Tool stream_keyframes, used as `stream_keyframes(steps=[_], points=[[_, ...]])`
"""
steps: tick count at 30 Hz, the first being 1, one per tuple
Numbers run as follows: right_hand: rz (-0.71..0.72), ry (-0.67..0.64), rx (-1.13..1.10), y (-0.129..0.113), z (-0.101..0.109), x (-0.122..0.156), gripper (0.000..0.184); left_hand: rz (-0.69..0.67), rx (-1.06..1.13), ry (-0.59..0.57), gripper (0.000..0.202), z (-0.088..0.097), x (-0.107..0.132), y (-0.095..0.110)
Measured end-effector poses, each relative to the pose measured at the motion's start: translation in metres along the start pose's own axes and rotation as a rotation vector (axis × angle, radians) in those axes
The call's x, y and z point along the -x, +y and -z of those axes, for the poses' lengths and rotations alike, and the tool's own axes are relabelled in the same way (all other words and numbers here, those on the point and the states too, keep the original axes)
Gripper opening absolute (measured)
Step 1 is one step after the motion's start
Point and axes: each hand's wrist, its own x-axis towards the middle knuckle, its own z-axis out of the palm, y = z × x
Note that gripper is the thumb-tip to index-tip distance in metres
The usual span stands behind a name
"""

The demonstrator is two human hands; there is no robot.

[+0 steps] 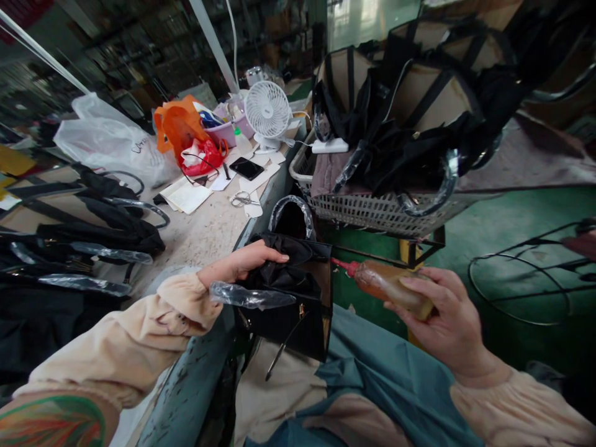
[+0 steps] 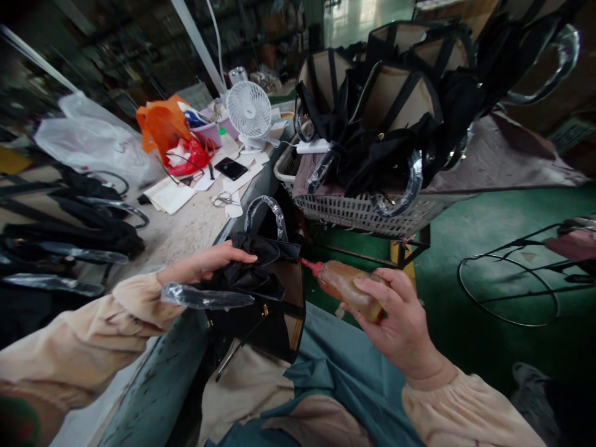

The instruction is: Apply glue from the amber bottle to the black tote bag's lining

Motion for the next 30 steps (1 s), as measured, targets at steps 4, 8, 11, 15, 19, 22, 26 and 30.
stream_keyframes(steps=[4,8,11,15,19,22,26,30], points=[[0.016,0.022,-0.015,-0.002,0.001,-0.004,0.043,0.024,0.004,0.015,0.047,0.005,-0.005,-0.003],[0.038,0.034,-0.013,-0.003,0.002,-0.010,0.043,0.066,-0.004,0.034,0.040,0.004,-0.006,-0.001],[0.047,0.042,-0.016,-0.003,0.003,-0.014,0.043,0.066,-0.005,0.037,0.036,0.003,-0.006,0.001],[0.050,0.027,-0.020,0.000,0.003,-0.014,0.043,0.080,-0.017,0.054,0.036,0.007,-0.010,-0.002],[0.027,0.021,-0.009,0.002,0.003,-0.006,0.042,0.121,-0.049,0.088,0.032,0.009,-0.013,-0.003],[0.003,0.003,-0.023,0.001,0.004,0.002,0.040,0.141,-0.058,0.106,0.028,0.007,-0.012,0.000],[-0.041,0.001,-0.034,-0.001,0.005,0.006,0.039,0.119,-0.073,0.094,0.021,0.006,-0.012,0.000],[-0.073,0.017,-0.035,-0.001,0.004,0.003,0.043,0.105,-0.069,0.095,0.017,0.005,-0.012,-0.001]])
